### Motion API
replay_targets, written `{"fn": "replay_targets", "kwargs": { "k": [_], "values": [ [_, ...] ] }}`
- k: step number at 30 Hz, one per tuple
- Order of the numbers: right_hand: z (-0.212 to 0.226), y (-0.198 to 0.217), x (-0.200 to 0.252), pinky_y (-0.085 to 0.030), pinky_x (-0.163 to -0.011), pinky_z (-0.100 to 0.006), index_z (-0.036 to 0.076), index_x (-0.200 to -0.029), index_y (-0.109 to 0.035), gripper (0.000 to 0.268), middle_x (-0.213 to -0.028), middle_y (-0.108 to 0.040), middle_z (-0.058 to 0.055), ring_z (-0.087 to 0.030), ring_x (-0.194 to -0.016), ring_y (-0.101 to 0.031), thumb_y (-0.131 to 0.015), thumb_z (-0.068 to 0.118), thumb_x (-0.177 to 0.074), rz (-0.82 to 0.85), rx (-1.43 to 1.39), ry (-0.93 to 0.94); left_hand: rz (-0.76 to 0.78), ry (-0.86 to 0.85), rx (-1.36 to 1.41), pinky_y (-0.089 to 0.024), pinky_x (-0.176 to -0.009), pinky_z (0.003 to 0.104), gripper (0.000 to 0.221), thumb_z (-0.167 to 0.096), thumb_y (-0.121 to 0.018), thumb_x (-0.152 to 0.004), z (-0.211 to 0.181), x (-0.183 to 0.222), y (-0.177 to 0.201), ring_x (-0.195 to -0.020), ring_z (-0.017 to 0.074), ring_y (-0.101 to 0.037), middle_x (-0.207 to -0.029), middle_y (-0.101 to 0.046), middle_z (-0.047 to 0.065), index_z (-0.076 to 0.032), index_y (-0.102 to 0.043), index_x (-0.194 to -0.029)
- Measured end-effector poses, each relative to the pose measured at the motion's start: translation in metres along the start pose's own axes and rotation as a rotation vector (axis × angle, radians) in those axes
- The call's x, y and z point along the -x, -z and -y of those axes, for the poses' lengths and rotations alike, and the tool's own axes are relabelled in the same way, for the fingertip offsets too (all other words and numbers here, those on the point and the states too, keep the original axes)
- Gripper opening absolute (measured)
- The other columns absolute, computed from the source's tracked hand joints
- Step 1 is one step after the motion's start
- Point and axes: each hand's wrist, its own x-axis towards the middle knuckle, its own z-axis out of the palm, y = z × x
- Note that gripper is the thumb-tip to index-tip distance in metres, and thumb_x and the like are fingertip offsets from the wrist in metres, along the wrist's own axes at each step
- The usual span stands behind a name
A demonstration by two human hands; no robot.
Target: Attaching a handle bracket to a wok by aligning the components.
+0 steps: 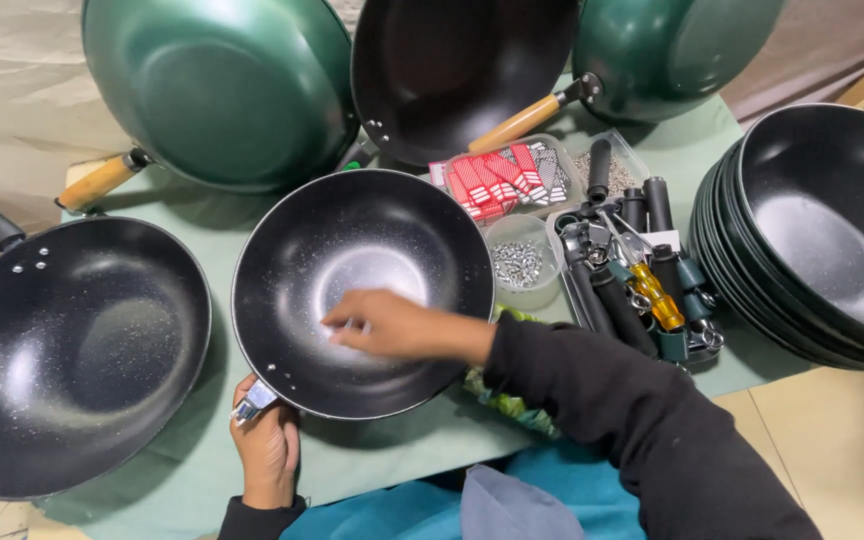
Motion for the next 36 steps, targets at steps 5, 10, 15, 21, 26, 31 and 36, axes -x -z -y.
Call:
{"fn": "replay_targets", "kwargs": {
  "k": [5, 10, 15, 21, 26, 31, 36],
  "values": [
    [-0.005, 0.102, 0.032, -0.050, -0.090, -0.029, 0.016, -0.108, -0.075, 0.017, -0.104, -0.074, 0.000, -0.016, -0.098, -0.069, -0.070, 0.022, -0.092, -0.310, 0.036, -0.009, 0.019, 0.000, -0.019, -0.053, -0.107, 0.040, 0.045, 0.012, -0.061, -0.085, -0.014, 0.020, -0.012, -0.110, 0.0260, -0.064, -0.113, -0.068, 0.018, -0.003, -0.059, -0.127],
    [-0.023, 0.166, 0.070, -0.050, -0.079, -0.024, 0.017, -0.098, -0.076, 0.012, -0.095, -0.074, 0.003, -0.008, -0.086, -0.065, -0.068, 0.022, -0.090, -0.485, 0.030, -0.264, 0.158, -0.050, 0.027, -0.050, -0.101, 0.033, 0.038, -0.006, -0.059, -0.096, 0.010, 0.018, 0.019, -0.115, 0.0227, -0.063, -0.125, -0.067, 0.012, -0.001, -0.059, -0.134],
    [-0.093, 0.172, 0.096, -0.049, -0.079, -0.027, 0.018, -0.089, -0.075, 0.005, -0.087, -0.073, 0.004, -0.011, -0.081, -0.065, -0.070, 0.017, -0.090, -0.511, 0.158, -0.426, 0.177, -0.051, -0.142, -0.044, -0.113, 0.040, 0.058, -0.016, -0.062, -0.089, -0.014, 0.041, -0.020, -0.127, 0.0272, -0.057, -0.139, -0.058, 0.015, -0.001, -0.048, -0.144],
    [-0.116, 0.162, 0.111, -0.048, -0.075, -0.038, 0.011, -0.089, -0.073, 0.011, -0.089, -0.074, -0.004, -0.024, -0.085, -0.068, -0.063, 0.007, -0.086, -0.251, 0.332, -0.485, 0.156, -0.163, -0.037, -0.049, -0.113, 0.044, 0.047, -0.014, -0.060, -0.094, -0.001, 0.032, -0.018, -0.123, 0.0282, -0.060, -0.134, -0.062, 0.016, -0.001, -0.052, -0.139],
    [-0.132, 0.154, 0.115, -0.052, -0.074, -0.043, 0.005, -0.091, -0.074, 0.014, -0.090, -0.075, -0.011, -0.029, -0.086, -0.068, -0.061, 0.000, -0.087, -0.154, 0.413, -0.490, 0.128, -0.240, -0.051, -0.051, -0.110, 0.044, 0.047, -0.018, -0.059, -0.094, 0.008, 0.022, -0.014, -0.122, 0.0277, -0.061, -0.132, -0.061, 0.014, -0.006, -0.049, -0.139],
    [-0.155, 0.147, 0.118, -0.051, -0.067, -0.046, 0.003, -0.085, -0.073, 0.018, -0.086, -0.071, -0.014, -0.033, -0.079, -0.066, -0.057, -0.004, -0.087, -0.079, 0.546, -0.471, 0.159, -0.276, -0.064, -0.050, -0.112, 0.044, 0.050, -0.021, -0.060, -0.094, 0.011, 0.018, -0.011, -0.124, 0.0286, -0.060, -0.134, -0.060, 0.016, -0.005, -0.047, -0.140],
    [-0.167, 0.137, 0.118, -0.048, -0.064, -0.044, 0.008, -0.078, -0.069, 0.015, -0.083, -0.060, -0.009, -0.033, -0.077, -0.062, -0.061, -0.004, -0.076, 0.040, 0.615, -0.436, 0.172, -0.273, -0.071, -0.052, -0.109, 0.044, 0.053, -0.024, -0.061, -0.094, 0.013, 0.017, -0.009, -0.122, 0.0289, -0.060, -0.132, -0.060, 0.016, -0.005, -0.047, -0.141]
  ]
}}
